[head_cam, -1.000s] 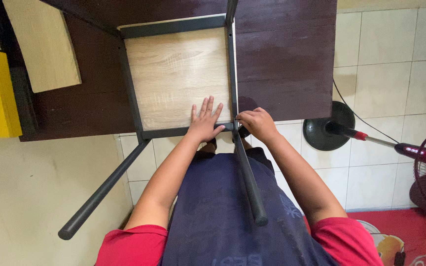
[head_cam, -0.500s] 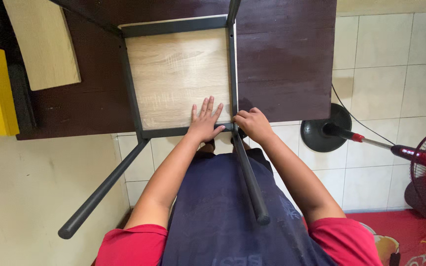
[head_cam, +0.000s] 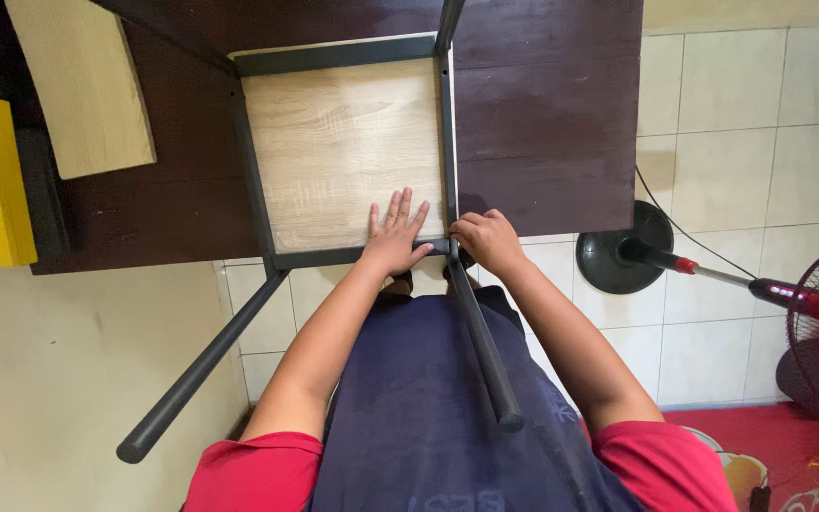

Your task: The person assembles a small table by inserting and tightening screws into the metal frame and wooden top. They use a hammer to secure the components and adjust the alignment of the frame.

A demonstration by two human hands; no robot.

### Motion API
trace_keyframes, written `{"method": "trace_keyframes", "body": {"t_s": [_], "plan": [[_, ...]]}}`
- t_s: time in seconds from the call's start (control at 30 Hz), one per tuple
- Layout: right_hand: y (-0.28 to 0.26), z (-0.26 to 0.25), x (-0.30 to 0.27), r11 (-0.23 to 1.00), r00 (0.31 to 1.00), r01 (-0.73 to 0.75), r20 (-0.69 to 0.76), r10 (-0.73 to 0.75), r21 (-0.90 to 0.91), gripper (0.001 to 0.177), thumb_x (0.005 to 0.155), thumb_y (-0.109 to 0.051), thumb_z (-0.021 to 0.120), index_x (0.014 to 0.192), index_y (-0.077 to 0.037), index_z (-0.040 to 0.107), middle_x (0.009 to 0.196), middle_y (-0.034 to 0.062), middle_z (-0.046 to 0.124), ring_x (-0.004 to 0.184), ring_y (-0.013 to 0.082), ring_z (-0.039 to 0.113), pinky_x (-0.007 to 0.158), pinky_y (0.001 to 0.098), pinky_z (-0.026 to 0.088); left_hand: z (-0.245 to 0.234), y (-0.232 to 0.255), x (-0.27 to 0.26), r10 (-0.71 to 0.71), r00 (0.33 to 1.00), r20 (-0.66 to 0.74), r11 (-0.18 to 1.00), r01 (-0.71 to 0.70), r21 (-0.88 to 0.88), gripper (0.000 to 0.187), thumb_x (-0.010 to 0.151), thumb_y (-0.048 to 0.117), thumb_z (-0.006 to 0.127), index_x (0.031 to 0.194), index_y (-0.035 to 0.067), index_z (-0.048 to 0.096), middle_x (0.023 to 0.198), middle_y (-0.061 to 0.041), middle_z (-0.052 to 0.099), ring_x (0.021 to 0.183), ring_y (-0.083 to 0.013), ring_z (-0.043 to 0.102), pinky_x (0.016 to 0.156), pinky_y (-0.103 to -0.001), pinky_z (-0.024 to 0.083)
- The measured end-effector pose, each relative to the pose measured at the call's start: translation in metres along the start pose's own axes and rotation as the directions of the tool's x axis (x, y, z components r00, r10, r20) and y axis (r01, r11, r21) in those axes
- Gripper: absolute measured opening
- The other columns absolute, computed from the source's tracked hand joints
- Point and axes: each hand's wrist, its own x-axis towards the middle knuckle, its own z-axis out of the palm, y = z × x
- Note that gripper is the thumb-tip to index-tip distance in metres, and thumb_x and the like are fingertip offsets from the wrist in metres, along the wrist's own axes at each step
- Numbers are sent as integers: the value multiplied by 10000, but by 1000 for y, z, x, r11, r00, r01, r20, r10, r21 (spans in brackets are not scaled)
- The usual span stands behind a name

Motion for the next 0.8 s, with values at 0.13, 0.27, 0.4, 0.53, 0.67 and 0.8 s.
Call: {"method": "trace_keyframes", "body": {"t_s": [0.13, 0.27, 0.4, 0.53, 0.67, 0.8], "plan": [[0, 2, -1, 997, 999, -52, 9, 51, 58, 86, 861, -170, 765, 926, -112, 759, 885, 7, 726, 741, 202, 669, 747, 357, 466, -2, 1, 0, -5, 1000, 26, 1000, 5, 9, 910, 965, 636, 496, 1661, 295, 19, 1727, -135, -141, 1592, -307, -133, 1219, -660, -47], [0, 3, -2, 976, 984, -173, 65, 165, 133, 97, 845, -183, 780, 919, -120, 768, 815, 18, 719, 722, 219, 670, 755, 370, 472, -4, 1, 2, -10, 998, 62, 1000, 9, 21, 909, 969, 646, 474, 1661, 299, -1, 1723, -134, -156, 1589, -302, -152, 1219, -653, -58], [-1, 5, 0, 960, 971, -233, 95, 221, 152, 100, 846, -189, 785, 921, -124, 780, 811, 20, 728, 729, 225, 678, 770, 368, 480, -3, 1, 4, -19, 997, 76, 999, 17, 35, 897, 973, 660, 450, 1657, 302, -8, 1720, -132, -164, 1585, -299, -158, 1218, -653, -60], [-1, 4, 2, 959, 964, -249, 126, 233, 133, 118, 853, -206, 781, 941, -129, 782, 852, 13, 732, 743, 212, 687, 776, 353, 490, -1, 1, 4, -14, 998, 64, 999, 12, 35, 900, 971, 664, 451, 1659, 300, -1, 1721, -136, -161, 1587, -300, -151, 1217, -657, -53], [-2, 3, 1, 999, 1000, -26, 0, 26, 31, 97, 856, -192, 749, 924, -125, 768, 911, -24, 756, 784, 186, 704, 772, 374, 457, 1, 0, 3, -13, 999, 38, 999, 11, 50, 902, 966, 661, 465, 1662, 301, 18, 1725, -136, -147, 1592, -302, -135, 1221, -658, -39], [-4, 0, 0, 998, 999, -40, 20, 41, -47, 104, 880, -230, 753, 913, -135, 779, 866, -8, 744, 719, 200, 678, 785, 382, 462, 2, 0, 3, -12, 1000, 23, 999, 11, 37, 911, 960, 666, 475, 1662, 297, 27, 1725, -139, -137, 1592, -305, -125, 1218, -666, -28]]}}
